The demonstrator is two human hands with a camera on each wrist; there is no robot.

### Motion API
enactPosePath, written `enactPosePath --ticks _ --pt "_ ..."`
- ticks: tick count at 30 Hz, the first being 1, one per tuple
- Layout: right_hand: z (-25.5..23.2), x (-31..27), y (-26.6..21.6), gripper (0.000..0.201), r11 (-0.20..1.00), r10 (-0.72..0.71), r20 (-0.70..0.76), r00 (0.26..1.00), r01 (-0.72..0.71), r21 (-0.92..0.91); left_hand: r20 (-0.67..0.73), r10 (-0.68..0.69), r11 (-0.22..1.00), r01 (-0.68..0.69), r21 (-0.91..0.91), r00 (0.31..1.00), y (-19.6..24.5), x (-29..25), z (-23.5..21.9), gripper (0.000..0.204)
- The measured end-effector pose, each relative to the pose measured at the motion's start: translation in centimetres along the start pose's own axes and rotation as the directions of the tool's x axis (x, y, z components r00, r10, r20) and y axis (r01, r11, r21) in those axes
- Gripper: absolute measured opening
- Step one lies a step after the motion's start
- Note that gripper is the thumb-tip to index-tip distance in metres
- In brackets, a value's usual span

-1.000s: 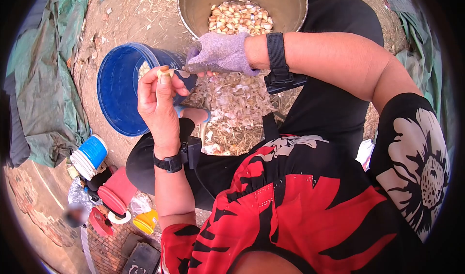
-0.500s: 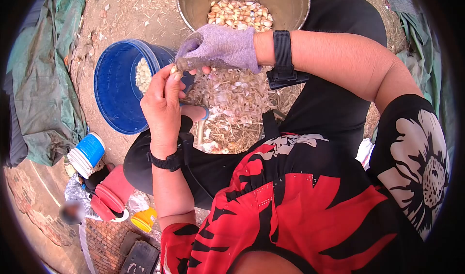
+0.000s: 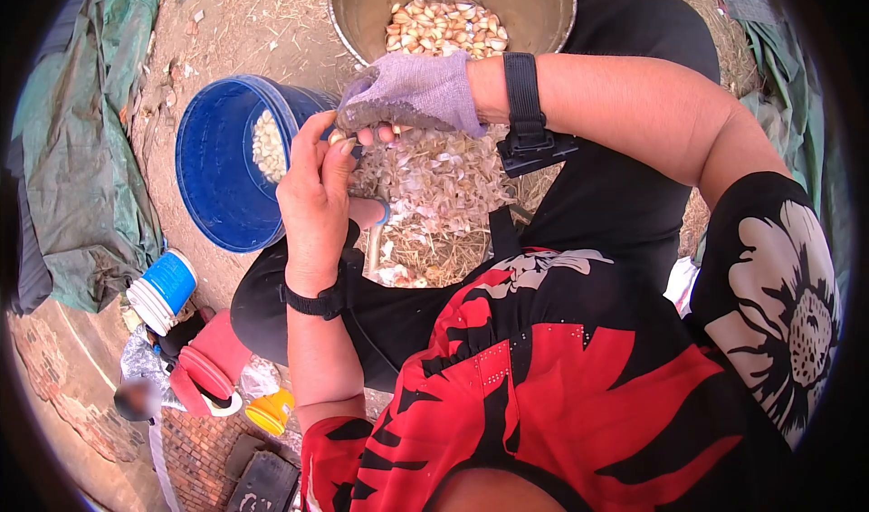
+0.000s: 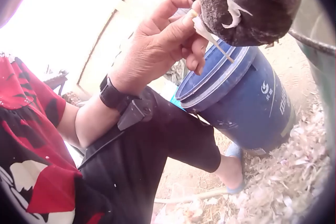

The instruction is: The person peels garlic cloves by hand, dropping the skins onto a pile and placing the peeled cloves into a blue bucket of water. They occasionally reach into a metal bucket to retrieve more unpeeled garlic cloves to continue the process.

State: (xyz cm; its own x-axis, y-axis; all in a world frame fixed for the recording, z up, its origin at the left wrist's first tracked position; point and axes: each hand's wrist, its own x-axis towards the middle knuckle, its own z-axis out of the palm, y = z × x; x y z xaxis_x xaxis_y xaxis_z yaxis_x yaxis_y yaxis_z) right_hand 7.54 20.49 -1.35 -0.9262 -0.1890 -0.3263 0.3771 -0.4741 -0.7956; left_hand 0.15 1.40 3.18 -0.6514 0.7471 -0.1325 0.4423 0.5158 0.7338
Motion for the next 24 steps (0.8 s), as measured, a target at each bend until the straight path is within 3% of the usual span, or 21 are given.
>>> enactPosePath --ticks 2,4,5,7,8,9,10,12,16,18,21,24 --pt "-0.2 -0.1 0.1 0.026 0.999 0.023 0.012 1.0 -0.024 0.044 -0.001 0.028 1.0 -0.028 -0.008 1.0 -0.6 0.0 0.2 0.03" --pt "-0.5 -0.1 0.4 0.026 0.995 0.046 0.023 0.999 -0.048 0.088 -0.04 0.144 0.99 -0.143 0.012 0.989 -1.1 0.0 0.3 0.023" --pt "-0.7 -0.1 0.6 0.028 0.99 0.048 0.05 0.998 -0.055 0.13 -0.04 0.144 0.99 -0.143 0.012 0.989 -1.0 0.0 0.2 0.023" --pt "-0.5 0.0 0.2 0.03 0.983 0.049 0.076 0.996 -0.061 0.171 -0.018 0.051 0.986 -0.053 -0.159 0.999 -0.5 -0.2 -0.3 0.017" --pt "-0.5 0.3 -0.1 0.03 0.998 0.064 0.009 0.998 -0.064 -0.004 -0.018 0.052 0.986 -0.054 -0.158 0.998 -0.5 -0.2 -0.5 0.017" --pt "-0.3 0.4 -0.4 0.031 0.981 0.066 -0.061 0.996 -0.076 -0.177 -0.044 0.016 0.917 -0.033 -0.397 0.999 -0.5 -0.1 -0.6 0.015" --pt "-0.3 0.4 -0.2 0.031 0.982 0.064 -0.062 0.996 -0.074 -0.176 -0.061 -0.025 0.791 -0.018 -0.611 0.998 -0.3 0.0 -0.8 0.014" --pt "-0.1 0.4 0.3 0.028 0.919 -0.071 -0.162 0.984 0.001 -0.394 -0.059 -0.054 0.702 -0.004 -0.712 0.997 -0.1 0.2 -1.6 0.014" --pt "0.2 -0.1 -0.4 0.028 0.975 -0.03 -0.046 0.999 0.019 -0.22 -0.021 -0.093 0.726 0.053 -0.685 0.995 -0.6 0.5 -1.7 0.014" --pt "0.3 -0.2 -0.6 0.028 1.0 0.026 0.006 1.0 -0.026 0.001 -0.003 -0.1 0.702 0.068 -0.709 0.995 -0.5 0.4 -1.4 0.014" --pt "0.3 -0.2 -0.7 0.028 0.998 -0.062 0.027 0.998 0.062 0.011 -0.016 -0.078 0.797 0.052 -0.602 0.997 -0.6 0.3 -1.1 0.014" --pt "0.2 -0.2 -0.7 0.028 1.0 0.007 0.004 1.0 -0.007 0.002 -0.025 -0.058 0.819 0.033 -0.572 0.998 -0.6 0.2 -0.7 0.013"
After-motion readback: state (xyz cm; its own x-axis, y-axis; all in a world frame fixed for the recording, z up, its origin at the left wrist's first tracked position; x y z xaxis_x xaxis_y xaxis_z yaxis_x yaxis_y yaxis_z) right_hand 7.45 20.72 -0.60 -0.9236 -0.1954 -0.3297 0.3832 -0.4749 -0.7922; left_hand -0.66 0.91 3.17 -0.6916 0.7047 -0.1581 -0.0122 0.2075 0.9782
